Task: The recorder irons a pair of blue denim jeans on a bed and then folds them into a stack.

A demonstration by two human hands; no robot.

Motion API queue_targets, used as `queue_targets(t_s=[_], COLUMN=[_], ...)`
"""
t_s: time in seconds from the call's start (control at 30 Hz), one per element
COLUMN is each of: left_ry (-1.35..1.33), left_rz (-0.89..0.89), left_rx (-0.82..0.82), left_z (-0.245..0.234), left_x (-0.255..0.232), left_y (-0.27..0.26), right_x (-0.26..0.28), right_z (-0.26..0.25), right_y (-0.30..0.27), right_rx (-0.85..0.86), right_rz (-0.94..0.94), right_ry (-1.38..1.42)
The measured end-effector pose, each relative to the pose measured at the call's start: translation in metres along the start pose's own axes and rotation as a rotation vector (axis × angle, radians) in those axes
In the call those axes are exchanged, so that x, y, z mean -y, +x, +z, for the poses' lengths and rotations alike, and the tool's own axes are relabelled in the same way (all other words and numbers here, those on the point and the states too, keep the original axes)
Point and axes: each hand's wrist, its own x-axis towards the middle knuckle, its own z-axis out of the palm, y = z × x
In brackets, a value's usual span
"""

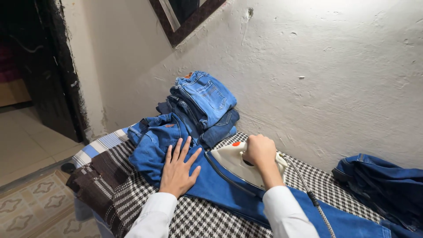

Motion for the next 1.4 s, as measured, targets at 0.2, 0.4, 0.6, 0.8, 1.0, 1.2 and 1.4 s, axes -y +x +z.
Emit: queue_targets(t_s=[0.2,0.4,0.6,0.8,1.0,1.2,1.4], left_ry=[0.012,0.019,0.032,0.021,0.036,0.027,0.002], left_rz=[-0.017,-0.068,-0.090,-0.130,-0.221,-0.235,-0.223], left_rx=[0.004,0.070,0.114,0.201,0.346,0.355,0.247], left_z=[0.027,0.035,0.031,0.027,0.024,0.027,0.029], left_x=[0.014,0.014,0.013,0.012,0.015,0.021,0.018], left_y=[-0.005,-0.006,-0.003,0.001,0.007,0.003,0.000], right_x=[-0.014,0.000,0.006,0.000,-0.014,-0.013,0.012], right_z=[-0.028,-0.048,-0.006,0.004,-0.024,-0.052,-0.043], right_y=[-0.021,-0.065,-0.020,0.018,-0.021,-0.067,-0.060], right_rx=[0.336,0.224,0.026,0.102,0.307,0.364,0.119], right_rz=[-0.199,-0.187,-0.054,-0.003,-0.194,-0.308,-0.031], right_ry=[0.152,0.193,0.037,0.040,0.164,0.170,0.057])
